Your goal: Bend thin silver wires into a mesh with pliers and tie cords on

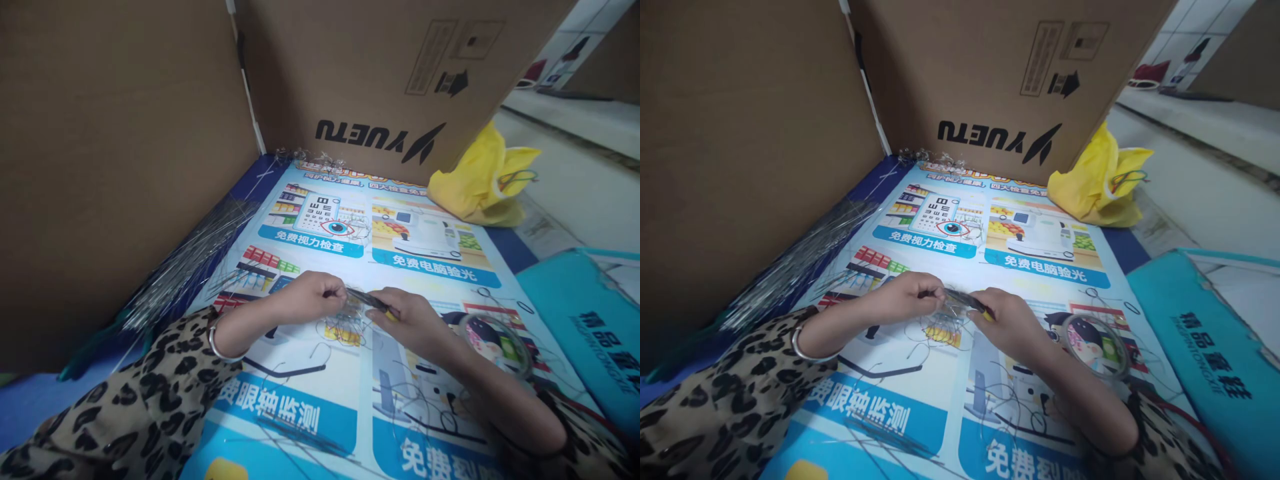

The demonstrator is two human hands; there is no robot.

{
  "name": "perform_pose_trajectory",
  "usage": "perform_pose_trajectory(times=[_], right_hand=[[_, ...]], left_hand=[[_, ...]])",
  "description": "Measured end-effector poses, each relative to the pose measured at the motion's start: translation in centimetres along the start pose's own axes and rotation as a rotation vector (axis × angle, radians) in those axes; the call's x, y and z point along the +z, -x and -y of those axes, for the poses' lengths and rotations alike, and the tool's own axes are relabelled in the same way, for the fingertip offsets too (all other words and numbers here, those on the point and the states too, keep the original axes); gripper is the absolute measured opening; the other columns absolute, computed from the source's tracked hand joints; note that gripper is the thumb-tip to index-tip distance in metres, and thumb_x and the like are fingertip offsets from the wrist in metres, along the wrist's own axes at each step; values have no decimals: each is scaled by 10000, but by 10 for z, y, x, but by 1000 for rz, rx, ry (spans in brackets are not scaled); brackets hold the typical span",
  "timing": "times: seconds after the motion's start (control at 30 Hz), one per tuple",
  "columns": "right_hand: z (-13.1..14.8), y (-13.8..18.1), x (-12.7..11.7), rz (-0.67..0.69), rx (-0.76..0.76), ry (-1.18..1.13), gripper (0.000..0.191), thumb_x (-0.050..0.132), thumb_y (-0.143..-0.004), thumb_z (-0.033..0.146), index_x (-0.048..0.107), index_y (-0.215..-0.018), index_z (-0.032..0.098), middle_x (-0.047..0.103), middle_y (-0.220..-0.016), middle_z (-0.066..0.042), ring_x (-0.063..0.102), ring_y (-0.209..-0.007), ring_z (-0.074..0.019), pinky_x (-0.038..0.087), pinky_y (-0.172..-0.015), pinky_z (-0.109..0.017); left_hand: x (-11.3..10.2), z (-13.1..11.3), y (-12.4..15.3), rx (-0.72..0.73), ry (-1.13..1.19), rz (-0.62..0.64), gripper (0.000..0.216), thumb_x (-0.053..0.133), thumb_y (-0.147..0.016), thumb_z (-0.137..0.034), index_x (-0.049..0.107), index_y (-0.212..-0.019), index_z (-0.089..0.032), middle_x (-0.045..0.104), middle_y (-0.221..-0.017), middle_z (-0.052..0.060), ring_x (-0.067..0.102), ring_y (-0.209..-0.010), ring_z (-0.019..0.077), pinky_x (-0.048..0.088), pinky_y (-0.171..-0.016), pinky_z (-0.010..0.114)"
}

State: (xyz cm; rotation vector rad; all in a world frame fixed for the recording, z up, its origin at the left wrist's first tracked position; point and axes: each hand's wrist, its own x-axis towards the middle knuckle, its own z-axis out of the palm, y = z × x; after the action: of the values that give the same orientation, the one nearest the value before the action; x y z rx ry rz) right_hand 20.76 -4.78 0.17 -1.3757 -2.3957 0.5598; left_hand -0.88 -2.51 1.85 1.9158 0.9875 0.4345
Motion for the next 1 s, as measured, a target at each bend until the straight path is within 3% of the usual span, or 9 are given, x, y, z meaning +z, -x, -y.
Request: perform_pose_trajectory(times=[0.27,0.6,1.0], right_hand=[[-2,6,-3,-179,-139,400,233,518,-807,268,624,-995,180,632,-851,-68,546,-822,-198,405,-731,-317],[8,8,-13,-274,-310,793,250,500,-788,154,626,-1003,175,589,-741,-62,462,-724,-195,292,-648,-340],[17,11,-13,-241,-272,921,280,486,-800,159,593,-1057,185,555,-761,-66,418,-740,-208,255,-646,-359]], left_hand=[[-2,-1,0,-78,66,-56,124,475,-724,-186,581,-684,-136,512,-616,-30,428,-581,68,352,-545,172],[-1,-3,0,-60,-11,-54,139,460,-722,-160,582,-662,-134,527,-611,-23,437,-584,74,354,-550,188],[0,0,-1,-53,-30,-13,153,441,-722,-168,583,-676,-130,523,-605,-19,444,-592,81,346,-560,204]])
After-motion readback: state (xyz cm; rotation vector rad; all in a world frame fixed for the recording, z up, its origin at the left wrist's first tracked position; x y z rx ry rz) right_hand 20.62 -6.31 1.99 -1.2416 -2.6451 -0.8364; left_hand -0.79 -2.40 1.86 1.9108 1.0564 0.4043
